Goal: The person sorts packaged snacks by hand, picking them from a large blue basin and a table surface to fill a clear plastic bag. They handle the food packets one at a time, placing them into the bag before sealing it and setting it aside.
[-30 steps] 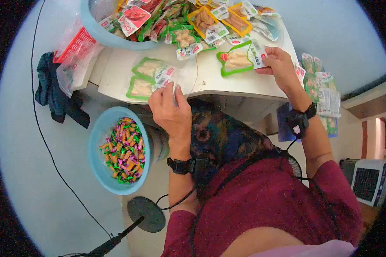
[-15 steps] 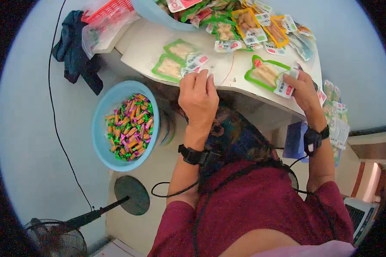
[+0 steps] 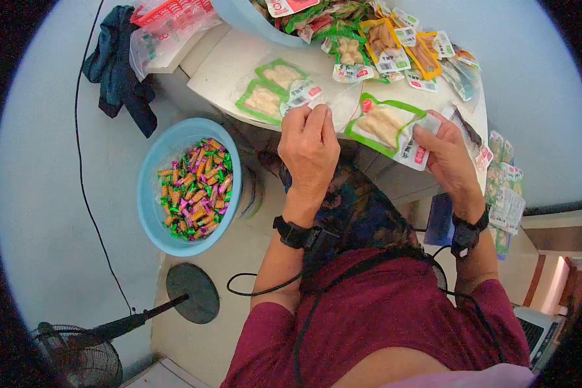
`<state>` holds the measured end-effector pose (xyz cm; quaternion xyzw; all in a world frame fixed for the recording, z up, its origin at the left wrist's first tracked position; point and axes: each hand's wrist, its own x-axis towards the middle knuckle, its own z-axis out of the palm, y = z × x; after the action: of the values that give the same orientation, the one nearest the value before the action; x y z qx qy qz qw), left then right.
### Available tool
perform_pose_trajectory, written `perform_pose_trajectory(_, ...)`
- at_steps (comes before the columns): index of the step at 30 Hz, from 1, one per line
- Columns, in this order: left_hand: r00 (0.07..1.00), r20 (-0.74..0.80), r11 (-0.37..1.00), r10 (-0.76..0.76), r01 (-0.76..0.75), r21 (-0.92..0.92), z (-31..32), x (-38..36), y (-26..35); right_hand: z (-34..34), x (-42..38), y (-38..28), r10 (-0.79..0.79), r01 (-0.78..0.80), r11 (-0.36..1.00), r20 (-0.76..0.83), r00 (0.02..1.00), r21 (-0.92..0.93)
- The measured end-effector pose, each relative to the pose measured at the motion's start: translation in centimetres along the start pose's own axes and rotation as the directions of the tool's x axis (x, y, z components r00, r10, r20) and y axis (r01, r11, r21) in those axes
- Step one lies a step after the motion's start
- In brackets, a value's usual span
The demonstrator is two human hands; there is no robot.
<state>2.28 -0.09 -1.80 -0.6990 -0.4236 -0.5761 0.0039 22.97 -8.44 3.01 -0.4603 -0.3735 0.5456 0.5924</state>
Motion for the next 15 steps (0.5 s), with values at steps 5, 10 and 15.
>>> perform_pose_trajectory(5, 0.999, 0.018, 0.998, -0.045, 0.046, -0.037, -0.2, 0.1, 0.1, 1.4, 1.2, 1.4, 0.074, -0.082, 0.993, 0.089, 0.993, 0.087)
perform_pose_trajectory(10, 0.998, 0.006, 0.996, -0.066, 0.067, -0.064, -0.3, 0.2, 0.3, 4.5, 3.0, 2.7, 0.082, -0.101, 0.973, 0.097, 0.992, 0.210)
perform_pose_trajectory(15, 0.997, 0.002, 0.996, -0.077, 0.077, -0.043, -0.3, 0.2, 0.5, 7.0, 5.7, 4.5, 0.052, -0.111, 0.938, 0.183, 0.982, 0.328)
